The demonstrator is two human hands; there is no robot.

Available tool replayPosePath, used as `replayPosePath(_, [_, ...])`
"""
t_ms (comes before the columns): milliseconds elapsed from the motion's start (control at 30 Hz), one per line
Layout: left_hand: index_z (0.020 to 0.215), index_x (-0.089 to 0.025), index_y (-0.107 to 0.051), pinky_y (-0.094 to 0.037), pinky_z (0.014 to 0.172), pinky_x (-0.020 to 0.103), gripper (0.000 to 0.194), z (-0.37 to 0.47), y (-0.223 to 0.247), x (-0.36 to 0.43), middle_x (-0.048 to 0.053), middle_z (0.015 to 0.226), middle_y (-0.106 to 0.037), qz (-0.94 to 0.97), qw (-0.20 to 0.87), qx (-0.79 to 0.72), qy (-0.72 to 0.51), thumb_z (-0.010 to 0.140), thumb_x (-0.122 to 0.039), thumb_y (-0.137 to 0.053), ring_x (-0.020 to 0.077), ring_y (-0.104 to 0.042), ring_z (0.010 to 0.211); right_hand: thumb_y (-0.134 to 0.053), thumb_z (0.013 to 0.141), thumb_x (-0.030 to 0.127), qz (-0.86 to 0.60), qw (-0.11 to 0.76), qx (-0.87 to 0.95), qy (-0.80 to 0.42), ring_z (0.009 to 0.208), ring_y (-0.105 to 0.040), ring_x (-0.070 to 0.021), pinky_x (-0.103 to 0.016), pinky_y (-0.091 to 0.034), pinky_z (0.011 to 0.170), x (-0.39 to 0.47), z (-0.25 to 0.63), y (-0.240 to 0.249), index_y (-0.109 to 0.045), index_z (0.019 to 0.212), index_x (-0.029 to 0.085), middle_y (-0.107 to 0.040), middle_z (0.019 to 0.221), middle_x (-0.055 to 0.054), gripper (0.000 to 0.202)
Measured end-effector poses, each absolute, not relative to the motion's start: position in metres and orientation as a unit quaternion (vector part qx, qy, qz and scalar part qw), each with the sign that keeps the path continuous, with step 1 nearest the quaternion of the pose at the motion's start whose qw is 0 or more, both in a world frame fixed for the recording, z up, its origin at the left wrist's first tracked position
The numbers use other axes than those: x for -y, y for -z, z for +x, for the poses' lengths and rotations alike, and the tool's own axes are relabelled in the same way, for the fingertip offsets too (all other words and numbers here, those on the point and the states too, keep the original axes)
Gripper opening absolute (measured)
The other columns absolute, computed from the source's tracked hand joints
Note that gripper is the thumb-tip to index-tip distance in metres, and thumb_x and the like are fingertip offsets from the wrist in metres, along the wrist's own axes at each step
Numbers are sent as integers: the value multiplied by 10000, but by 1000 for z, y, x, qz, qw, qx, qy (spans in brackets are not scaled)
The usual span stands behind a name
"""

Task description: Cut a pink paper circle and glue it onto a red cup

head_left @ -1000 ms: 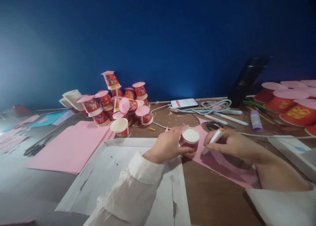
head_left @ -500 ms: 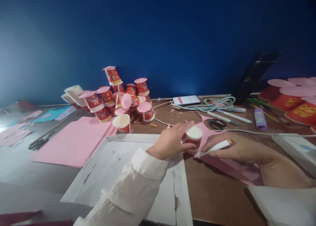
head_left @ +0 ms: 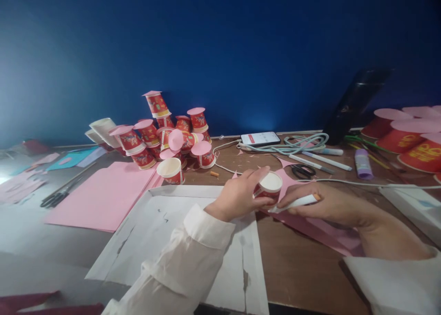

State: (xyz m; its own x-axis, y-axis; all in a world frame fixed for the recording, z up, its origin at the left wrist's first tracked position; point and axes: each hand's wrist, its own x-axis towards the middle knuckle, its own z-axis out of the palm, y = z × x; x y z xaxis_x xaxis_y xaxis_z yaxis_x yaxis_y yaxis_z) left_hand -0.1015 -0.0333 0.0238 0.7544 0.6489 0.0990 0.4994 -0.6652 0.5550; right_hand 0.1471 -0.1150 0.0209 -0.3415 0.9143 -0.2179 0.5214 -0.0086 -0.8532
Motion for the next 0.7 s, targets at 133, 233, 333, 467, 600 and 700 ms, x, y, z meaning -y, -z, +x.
replayPosePath(133, [1627,-305,-427,-510,1154,482,843,-101,-22,32,93,1629,-553,902,253,-319,-142,891,-489,-795,336,-504,1510,-739,910,566,-521,211,680,-471,1172,-741,-302,-371,-525,1071,114,146,-21,-881,1127,300,-822,1231,-77,371])
replayPosePath(233, [1625,-313,-427,-481,1182,484,843,-101,-21,31,90,1656,-523,903,254,-316,-145,889,-486,-800,333,-489,1523,-718,925,567,-518,197,691,-464,1188,-736,-307,-376,-513,1084,113,146,-21,-877,1153,298,-814,1256,-87,386])
replayPosePath(333, [1619,-323,-433,-477,1183,473,827,-102,-21,31,85,1665,-514,901,259,-315,-145,895,-489,-797,318,-507,1508,-697,936,587,-529,179,691,-459,1197,-729,-312,-388,-490,1105,113,147,-20,-873,1165,308,-811,1267,-82,402])
replayPosePath(467, [1604,-319,-451,-486,1173,466,804,-102,-22,32,76,1669,-511,902,259,-311,-149,898,-482,-799,306,-509,1504,-706,915,595,-559,171,684,-436,1207,-714,-319,-399,-463,1116,114,147,-20,-881,1128,325,-811,1268,-65,386])
replayPosePath(600, [1589,-318,-469,-505,1148,465,779,-102,-23,32,77,1642,-541,903,261,-306,-151,900,-477,-796,308,-535,1476,-723,880,538,-563,169,690,-423,1170,-721,-326,-401,-475,1076,113,148,-24,-888,1104,291,-814,1246,-82,372])
replayPosePath(700, [1588,-303,-472,-513,1138,458,784,-101,-23,32,80,1624,-561,902,264,-305,-155,897,-476,-799,304,-554,1454,-719,866,499,-558,161,693,-426,1156,-724,-321,-390,-483,1049,112,150,-26,-887,1105,290,-814,1237,-77,359])
